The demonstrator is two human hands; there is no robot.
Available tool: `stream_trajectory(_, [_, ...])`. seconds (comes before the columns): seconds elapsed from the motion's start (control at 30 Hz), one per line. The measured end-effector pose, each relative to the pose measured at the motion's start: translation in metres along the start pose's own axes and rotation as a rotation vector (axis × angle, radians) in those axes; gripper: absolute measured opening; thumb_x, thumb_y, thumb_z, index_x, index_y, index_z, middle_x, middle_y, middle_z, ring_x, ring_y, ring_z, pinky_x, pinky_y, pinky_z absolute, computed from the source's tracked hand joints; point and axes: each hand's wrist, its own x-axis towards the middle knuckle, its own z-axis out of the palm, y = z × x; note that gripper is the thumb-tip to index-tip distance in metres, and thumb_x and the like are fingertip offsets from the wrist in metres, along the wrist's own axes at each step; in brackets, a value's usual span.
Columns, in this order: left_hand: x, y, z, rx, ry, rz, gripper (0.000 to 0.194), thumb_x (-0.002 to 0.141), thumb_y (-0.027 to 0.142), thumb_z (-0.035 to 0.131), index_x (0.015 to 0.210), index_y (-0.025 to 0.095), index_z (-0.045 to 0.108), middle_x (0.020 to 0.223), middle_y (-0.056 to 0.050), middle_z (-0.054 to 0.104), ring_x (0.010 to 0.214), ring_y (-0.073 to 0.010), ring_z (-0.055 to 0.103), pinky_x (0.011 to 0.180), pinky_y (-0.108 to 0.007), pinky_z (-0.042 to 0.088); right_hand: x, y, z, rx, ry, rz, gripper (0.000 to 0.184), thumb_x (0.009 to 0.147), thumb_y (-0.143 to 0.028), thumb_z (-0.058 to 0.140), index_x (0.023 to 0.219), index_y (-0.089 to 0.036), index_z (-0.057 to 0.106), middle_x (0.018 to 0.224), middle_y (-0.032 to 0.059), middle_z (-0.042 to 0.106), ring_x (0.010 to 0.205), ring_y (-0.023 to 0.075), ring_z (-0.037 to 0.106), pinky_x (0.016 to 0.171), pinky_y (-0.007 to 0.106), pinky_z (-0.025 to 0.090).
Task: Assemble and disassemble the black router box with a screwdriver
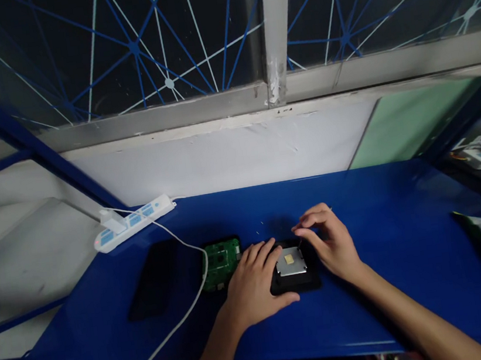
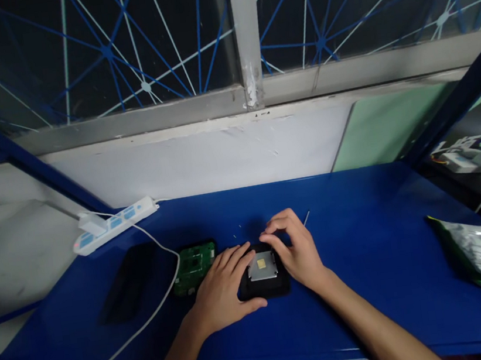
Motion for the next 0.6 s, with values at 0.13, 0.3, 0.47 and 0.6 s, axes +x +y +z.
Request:
stream_trajectory(0.13, [-0.0007,-0.0005,0.0006,0.001,-0.001,0.002,0.090,0.072,0.070,0.074,0.144,0.025,0.043,0.155,-0.010,0.044,0.140,-0.0366,0.041,0.115,-0.055,0.033,-0.0011,0.0024,-0.0030,0.004,-0.012,0.051,0.019,0.096,-0.020,0.058,0.114,-0.027,0.060,0.104,0.0058,0.068,0.094,0.0196,0.072,0.077,0.035,0.061])
stream_trajectory(0.3, [-0.0006,-0.0007,0.0015,-0.006,0.009,0.012,0.087,0.074,0.068,0.074,0.143,0.026,0.043,0.154,-0.010,0.045,0.139,-0.0366,0.042,0.115,-0.056,0.033,-0.0033,-0.0010,-0.0029,-0.041,-0.163,0.014,0.033,0.104,-0.021,0.038,0.132,-0.028,0.054,0.130,0.0100,0.065,0.113,0.0215,0.068,0.094,0.042,0.058])
stream_trajectory(0.47, [-0.0010,-0.0013,0.0024,-0.001,0.021,0.006,0.086,0.074,0.067,0.074,0.143,0.026,0.044,0.154,-0.010,0.045,0.139,-0.0372,0.042,0.115,-0.057,0.034,-0.0063,0.0007,-0.0007,-0.121,-0.127,-0.074,0.031,0.099,-0.023,0.050,0.129,-0.029,0.054,0.125,0.0116,0.058,0.105,0.0238,0.067,0.088,0.046,0.059])
stream_trajectory(0.6, [-0.0009,-0.0012,0.0019,0.000,0.010,0.016,0.086,0.074,0.066,0.075,0.143,0.026,0.044,0.154,-0.010,0.045,0.138,-0.0369,0.043,0.114,-0.056,0.035,-0.0059,0.0036,-0.0011,-0.221,-0.119,-0.101,0.037,0.099,-0.016,0.048,0.132,-0.032,0.053,0.119,0.0104,0.052,0.106,0.0235,0.062,0.086,0.046,0.058])
